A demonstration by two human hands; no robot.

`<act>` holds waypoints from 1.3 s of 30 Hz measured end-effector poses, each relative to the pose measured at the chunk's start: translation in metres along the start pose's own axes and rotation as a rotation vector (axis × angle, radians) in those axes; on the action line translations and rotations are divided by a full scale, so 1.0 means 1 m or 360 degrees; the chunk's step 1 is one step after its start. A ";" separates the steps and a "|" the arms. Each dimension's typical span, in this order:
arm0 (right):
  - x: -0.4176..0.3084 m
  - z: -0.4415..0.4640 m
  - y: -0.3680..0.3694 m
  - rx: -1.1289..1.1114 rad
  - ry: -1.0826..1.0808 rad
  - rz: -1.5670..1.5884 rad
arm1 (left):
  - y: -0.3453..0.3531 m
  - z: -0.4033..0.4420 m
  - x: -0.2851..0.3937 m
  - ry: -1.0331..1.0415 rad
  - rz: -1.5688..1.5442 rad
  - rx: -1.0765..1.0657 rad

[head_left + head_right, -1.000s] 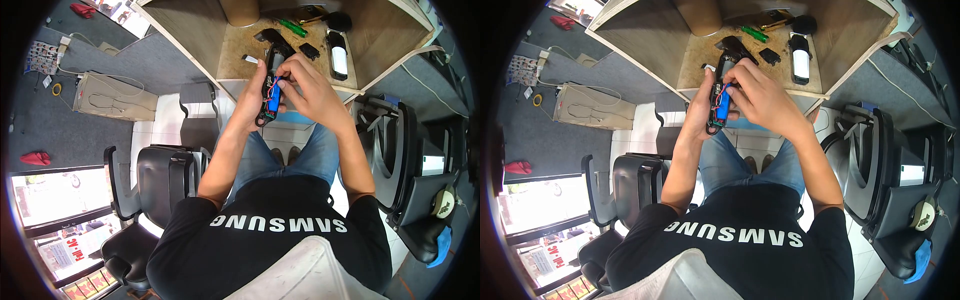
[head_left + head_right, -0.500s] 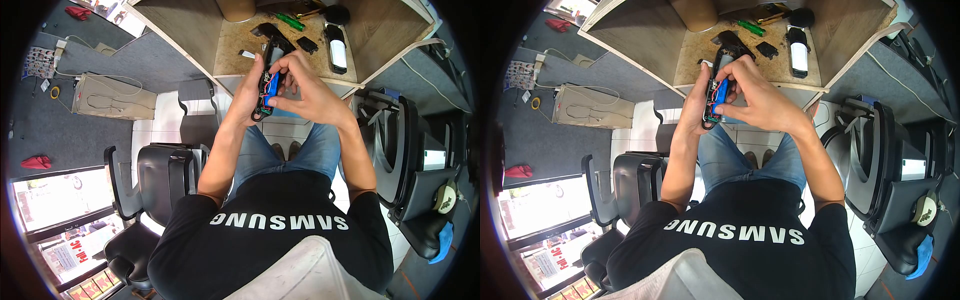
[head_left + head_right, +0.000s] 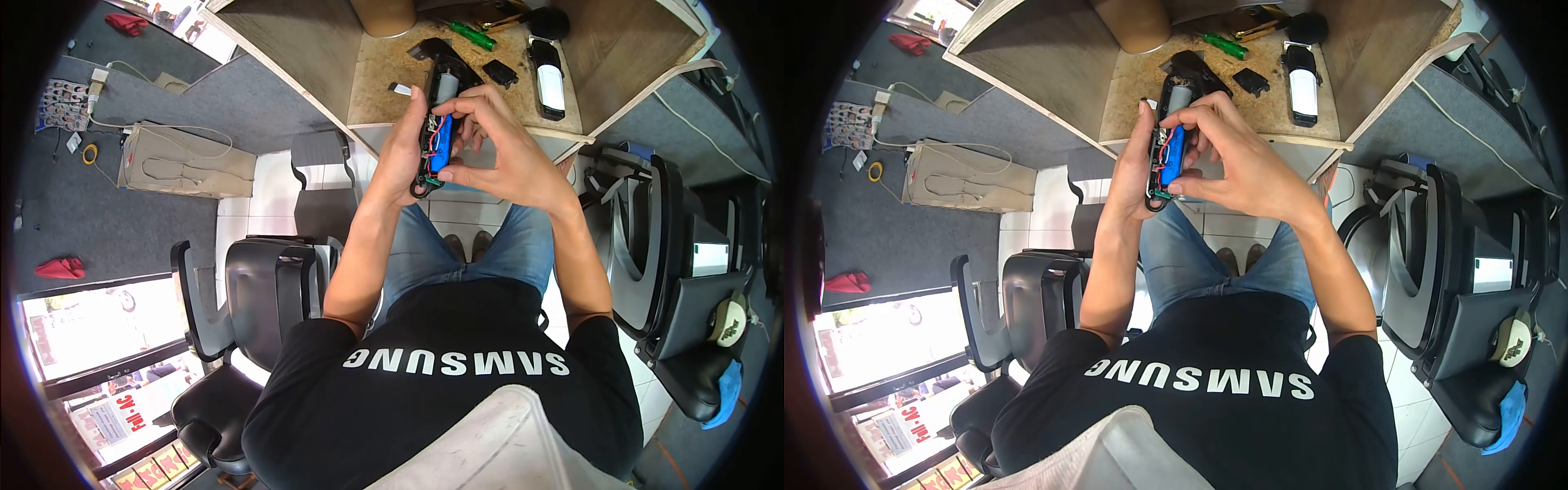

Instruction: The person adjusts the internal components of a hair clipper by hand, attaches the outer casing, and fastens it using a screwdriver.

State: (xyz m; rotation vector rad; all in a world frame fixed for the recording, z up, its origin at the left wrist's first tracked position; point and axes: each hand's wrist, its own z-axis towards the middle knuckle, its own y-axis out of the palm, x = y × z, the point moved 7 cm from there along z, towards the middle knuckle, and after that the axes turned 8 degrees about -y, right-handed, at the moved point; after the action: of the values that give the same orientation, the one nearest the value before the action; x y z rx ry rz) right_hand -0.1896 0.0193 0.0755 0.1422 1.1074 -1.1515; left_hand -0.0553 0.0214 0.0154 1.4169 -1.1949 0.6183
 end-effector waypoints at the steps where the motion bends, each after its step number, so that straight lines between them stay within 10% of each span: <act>1: 0.001 0.000 0.000 0.0014 0.0013 0.0018 | 0.001 0.000 0.000 0.0007 -0.0027 -0.0022; 11: 0.003 0.001 0.003 -0.0012 0.0209 0.0119 | 0.008 -0.002 -0.002 -0.0003 -0.0134 -0.0005; 26: -0.030 -0.002 -0.004 0.0279 -0.0741 -0.0731 | -0.012 0.000 0.001 0.0112 -0.0498 0.0244; 39: -0.014 -0.009 0.021 0.0371 -0.0072 -0.0055 | -0.012 -0.014 0.017 0.0457 -0.0154 0.0715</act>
State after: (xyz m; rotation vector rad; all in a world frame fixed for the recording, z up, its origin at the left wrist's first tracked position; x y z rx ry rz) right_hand -0.1784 0.0434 0.0734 0.2774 0.9371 -1.3072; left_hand -0.0352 0.0269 0.0291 1.6767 -0.7825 1.0289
